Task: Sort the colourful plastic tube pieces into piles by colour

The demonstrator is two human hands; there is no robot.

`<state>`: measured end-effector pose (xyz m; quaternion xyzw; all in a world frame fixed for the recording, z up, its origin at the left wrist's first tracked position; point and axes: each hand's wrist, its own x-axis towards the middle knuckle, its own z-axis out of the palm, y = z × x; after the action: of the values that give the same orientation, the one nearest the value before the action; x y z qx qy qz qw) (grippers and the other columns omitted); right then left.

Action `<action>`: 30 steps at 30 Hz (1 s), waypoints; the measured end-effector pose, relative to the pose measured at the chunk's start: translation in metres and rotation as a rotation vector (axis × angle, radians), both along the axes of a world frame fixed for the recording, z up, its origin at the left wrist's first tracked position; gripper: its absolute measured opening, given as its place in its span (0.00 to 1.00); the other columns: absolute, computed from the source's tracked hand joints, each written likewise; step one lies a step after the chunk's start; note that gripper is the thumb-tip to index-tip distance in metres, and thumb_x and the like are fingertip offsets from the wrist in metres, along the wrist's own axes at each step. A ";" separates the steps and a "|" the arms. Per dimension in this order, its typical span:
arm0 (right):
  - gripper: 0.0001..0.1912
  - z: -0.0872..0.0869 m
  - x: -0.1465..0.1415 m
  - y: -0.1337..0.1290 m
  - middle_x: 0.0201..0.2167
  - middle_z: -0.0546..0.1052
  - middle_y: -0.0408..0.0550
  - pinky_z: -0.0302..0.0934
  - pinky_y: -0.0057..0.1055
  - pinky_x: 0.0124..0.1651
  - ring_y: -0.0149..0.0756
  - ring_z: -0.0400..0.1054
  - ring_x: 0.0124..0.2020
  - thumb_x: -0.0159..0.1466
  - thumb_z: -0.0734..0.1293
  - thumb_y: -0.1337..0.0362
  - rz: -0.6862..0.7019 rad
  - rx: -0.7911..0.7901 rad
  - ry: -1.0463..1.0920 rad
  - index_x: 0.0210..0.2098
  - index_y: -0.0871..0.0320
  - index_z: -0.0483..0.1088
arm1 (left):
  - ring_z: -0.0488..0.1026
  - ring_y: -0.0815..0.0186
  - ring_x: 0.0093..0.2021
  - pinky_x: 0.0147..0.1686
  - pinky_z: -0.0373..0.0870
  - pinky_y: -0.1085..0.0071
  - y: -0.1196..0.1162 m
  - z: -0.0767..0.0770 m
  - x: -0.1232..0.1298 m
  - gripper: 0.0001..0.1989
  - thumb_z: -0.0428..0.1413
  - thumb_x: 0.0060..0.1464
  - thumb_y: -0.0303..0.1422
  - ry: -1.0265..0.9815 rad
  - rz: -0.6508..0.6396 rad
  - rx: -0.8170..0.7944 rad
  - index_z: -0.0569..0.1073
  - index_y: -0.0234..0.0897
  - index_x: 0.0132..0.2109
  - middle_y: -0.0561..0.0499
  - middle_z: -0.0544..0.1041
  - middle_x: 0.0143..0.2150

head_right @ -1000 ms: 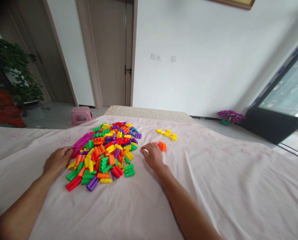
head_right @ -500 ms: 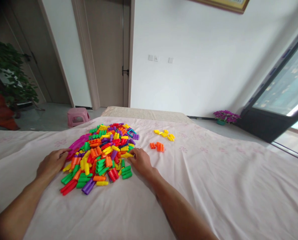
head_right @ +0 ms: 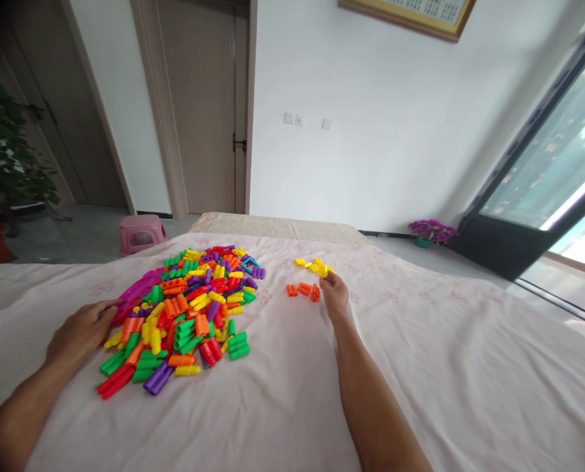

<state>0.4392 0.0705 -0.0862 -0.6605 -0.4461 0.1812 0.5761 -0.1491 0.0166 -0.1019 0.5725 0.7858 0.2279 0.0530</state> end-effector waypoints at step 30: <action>0.14 0.041 -0.136 -0.067 0.37 0.80 0.46 0.63 0.27 0.34 0.33 0.70 0.33 0.55 0.77 0.54 0.977 -0.113 -0.345 0.37 0.55 0.80 | 0.71 0.49 0.59 0.52 0.67 0.57 -0.005 0.009 0.005 0.28 0.39 0.66 0.45 -0.010 -0.008 -0.045 0.76 0.44 0.59 0.42 0.73 0.63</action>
<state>0.3027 0.0032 -0.0450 -0.4258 -0.7801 0.3413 0.3060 -0.1440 0.0121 -0.0925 0.5732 0.7881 0.2130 0.0707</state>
